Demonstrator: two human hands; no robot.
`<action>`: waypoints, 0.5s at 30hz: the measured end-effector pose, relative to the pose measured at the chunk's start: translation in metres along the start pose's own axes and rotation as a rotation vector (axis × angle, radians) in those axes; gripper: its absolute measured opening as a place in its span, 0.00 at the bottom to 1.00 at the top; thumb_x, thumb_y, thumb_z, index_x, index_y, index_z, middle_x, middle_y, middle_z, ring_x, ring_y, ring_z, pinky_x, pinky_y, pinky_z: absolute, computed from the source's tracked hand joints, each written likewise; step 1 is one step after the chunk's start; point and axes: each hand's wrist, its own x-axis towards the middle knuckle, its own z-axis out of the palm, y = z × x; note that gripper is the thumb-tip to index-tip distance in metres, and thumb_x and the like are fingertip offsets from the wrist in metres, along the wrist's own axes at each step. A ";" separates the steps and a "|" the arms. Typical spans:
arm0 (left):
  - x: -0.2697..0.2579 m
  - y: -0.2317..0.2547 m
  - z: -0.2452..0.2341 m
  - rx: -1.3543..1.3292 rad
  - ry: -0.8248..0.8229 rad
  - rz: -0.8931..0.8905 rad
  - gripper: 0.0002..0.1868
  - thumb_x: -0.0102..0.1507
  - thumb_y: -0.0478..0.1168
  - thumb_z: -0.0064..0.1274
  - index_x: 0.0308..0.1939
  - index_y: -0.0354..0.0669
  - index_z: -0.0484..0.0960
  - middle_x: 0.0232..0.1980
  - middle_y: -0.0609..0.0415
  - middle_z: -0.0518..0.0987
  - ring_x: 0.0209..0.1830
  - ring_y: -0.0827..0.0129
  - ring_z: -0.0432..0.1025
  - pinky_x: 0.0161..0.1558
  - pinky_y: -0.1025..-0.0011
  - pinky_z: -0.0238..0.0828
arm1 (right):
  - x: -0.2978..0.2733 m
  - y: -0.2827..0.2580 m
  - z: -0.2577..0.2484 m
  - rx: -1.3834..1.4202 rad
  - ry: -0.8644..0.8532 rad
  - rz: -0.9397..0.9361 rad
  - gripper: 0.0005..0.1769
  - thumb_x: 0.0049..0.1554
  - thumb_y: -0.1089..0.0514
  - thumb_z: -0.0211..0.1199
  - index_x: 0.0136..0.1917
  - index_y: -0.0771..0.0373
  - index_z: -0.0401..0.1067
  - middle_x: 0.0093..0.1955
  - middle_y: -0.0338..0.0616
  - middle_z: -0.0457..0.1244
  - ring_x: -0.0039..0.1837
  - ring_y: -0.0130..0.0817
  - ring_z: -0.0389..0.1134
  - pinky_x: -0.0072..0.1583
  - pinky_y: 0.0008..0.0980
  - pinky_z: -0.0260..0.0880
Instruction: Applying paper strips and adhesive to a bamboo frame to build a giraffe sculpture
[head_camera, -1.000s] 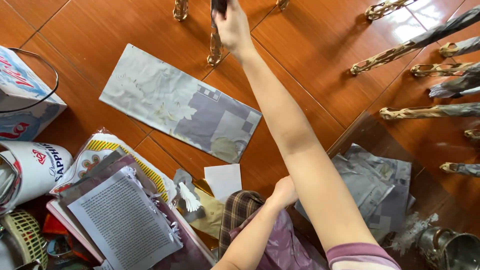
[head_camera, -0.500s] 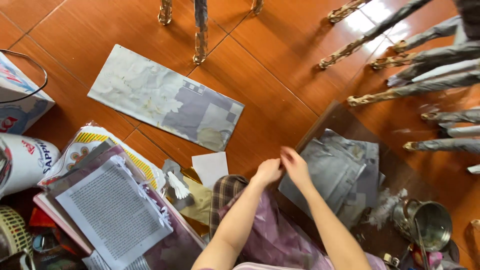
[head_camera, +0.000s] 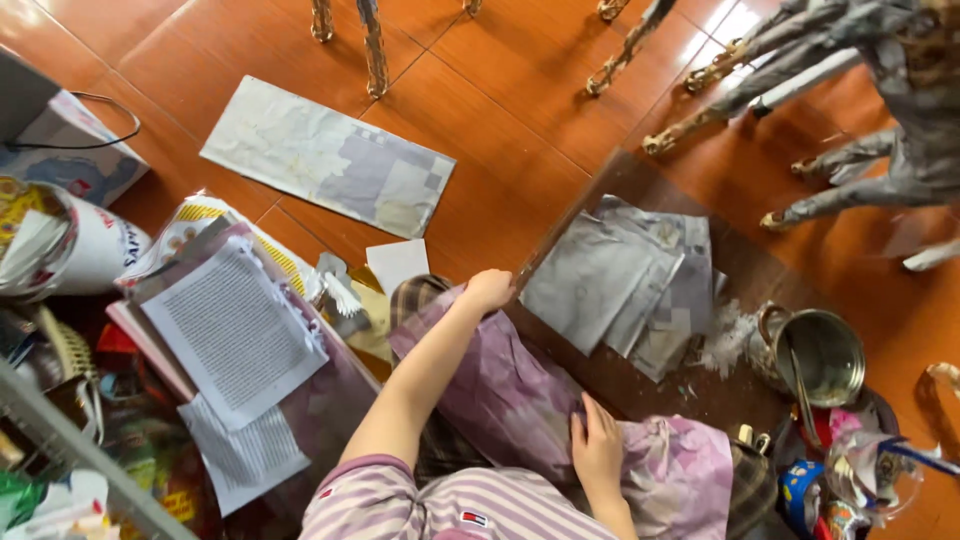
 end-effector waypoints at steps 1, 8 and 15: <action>-0.016 0.019 -0.013 0.023 -0.022 -0.022 0.19 0.60 0.48 0.48 0.39 0.34 0.84 0.42 0.37 0.83 0.41 0.38 0.78 0.44 0.49 0.75 | -0.003 -0.003 -0.003 0.013 0.000 -0.022 0.25 0.55 0.57 0.63 0.65 0.62 0.72 0.61 0.45 0.70 0.62 0.43 0.70 0.62 0.38 0.69; -0.082 0.115 0.043 0.373 -0.296 0.392 0.17 0.64 0.52 0.47 0.43 0.47 0.85 0.45 0.48 0.84 0.44 0.49 0.77 0.48 0.45 0.65 | -0.021 0.013 0.006 -0.084 -0.130 -0.213 0.30 0.58 0.37 0.57 0.67 0.53 0.72 0.72 0.45 0.62 0.72 0.44 0.61 0.70 0.44 0.55; -0.074 0.166 0.116 0.150 -0.392 0.620 0.23 0.64 0.51 0.46 0.41 0.34 0.86 0.41 0.40 0.84 0.37 0.39 0.75 0.41 0.51 0.73 | -0.036 0.016 0.000 -0.138 -0.132 -0.292 0.37 0.58 0.29 0.53 0.70 0.54 0.68 0.69 0.54 0.63 0.70 0.56 0.61 0.70 0.52 0.55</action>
